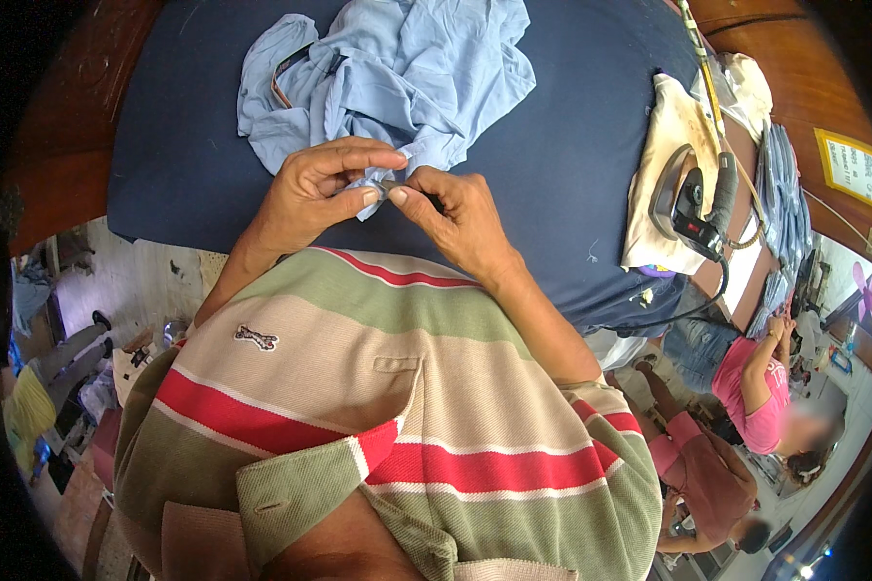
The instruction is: The person picks up a shirt from the floor, places it on an ironing board, and uses an iron to smooth the collar and back of the garment.
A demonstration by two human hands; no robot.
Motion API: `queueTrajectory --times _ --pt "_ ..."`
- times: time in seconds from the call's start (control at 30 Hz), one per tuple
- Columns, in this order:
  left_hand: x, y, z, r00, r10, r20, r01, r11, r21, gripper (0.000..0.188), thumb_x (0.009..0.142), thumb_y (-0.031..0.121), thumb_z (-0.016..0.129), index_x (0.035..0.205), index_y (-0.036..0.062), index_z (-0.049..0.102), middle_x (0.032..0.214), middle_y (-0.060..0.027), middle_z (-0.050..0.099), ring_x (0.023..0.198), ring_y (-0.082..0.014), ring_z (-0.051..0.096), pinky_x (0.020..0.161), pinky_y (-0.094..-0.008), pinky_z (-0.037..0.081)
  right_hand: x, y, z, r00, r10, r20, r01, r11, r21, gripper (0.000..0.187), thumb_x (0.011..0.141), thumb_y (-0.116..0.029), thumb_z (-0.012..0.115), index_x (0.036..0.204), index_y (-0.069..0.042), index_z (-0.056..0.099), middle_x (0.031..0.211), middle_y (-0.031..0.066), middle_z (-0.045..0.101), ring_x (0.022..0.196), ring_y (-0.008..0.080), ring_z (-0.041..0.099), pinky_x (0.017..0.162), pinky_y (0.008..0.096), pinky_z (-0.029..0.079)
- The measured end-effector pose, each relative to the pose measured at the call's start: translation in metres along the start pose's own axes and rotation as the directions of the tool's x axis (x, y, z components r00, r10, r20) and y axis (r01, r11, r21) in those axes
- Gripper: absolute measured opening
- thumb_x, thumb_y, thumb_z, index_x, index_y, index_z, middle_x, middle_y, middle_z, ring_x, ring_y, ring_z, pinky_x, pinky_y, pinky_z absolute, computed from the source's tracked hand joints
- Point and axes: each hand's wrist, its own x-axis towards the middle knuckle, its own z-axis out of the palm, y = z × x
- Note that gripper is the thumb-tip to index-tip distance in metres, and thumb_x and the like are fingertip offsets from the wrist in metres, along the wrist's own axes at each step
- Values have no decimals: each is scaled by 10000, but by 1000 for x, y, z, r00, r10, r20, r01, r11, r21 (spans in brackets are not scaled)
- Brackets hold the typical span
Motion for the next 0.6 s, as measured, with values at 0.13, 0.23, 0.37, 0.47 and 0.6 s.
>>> queueTrajectory --times 0.13,0.23,0.37,0.47,0.6 --pt "1 1 0 1000 -13 -4 13 1000 -25 364 741 -71 568 1092 24 586 1096 -80 544 911 -92 522 762 -192 445 0 2 0 1000 4 7 -4 1000 3 285 850 -256 573 724 -2 595 477 47 449 430 99 404 421 274 318" --pt "2 1 -1 1000 -16 6 16 1000 -25 365 742 -74 564 1094 19 583 1097 -81 541 927 -97 523 778 -198 445 0 -1 1 1000 4 0 -4 1000 27 288 850 -258 573 736 5 596 489 54 455 440 101 408 428 275 322" --pt "3 -3 0 1000 -8 8 9 999 -48 364 744 -79 558 1097 6 576 1097 -88 537 981 -124 528 825 -221 452 1 0 -1 999 36 22 -36 999 9 290 851 -259 570 755 13 601 504 61 466 448 106 413 433 280 326" --pt "2 -5 0 1000 -16 19 17 998 -61 363 746 -80 555 1100 -3 570 1105 -94 531 1034 -151 522 870 -243 446 2 -1 0 999 45 27 -45 999 -3 290 851 -259 571 761 14 604 504 61 468 447 108 408 432 282 325" --pt "4 -5 -1 1000 4 27 -2 999 -50 375 745 -80 558 1110 4 569 1127 -84 524 870 -87 518 740 -200 444 3 -1 0 999 43 26 -44 999 24 296 850 -267 571 764 14 609 492 52 455 448 100 401 431 282 321"
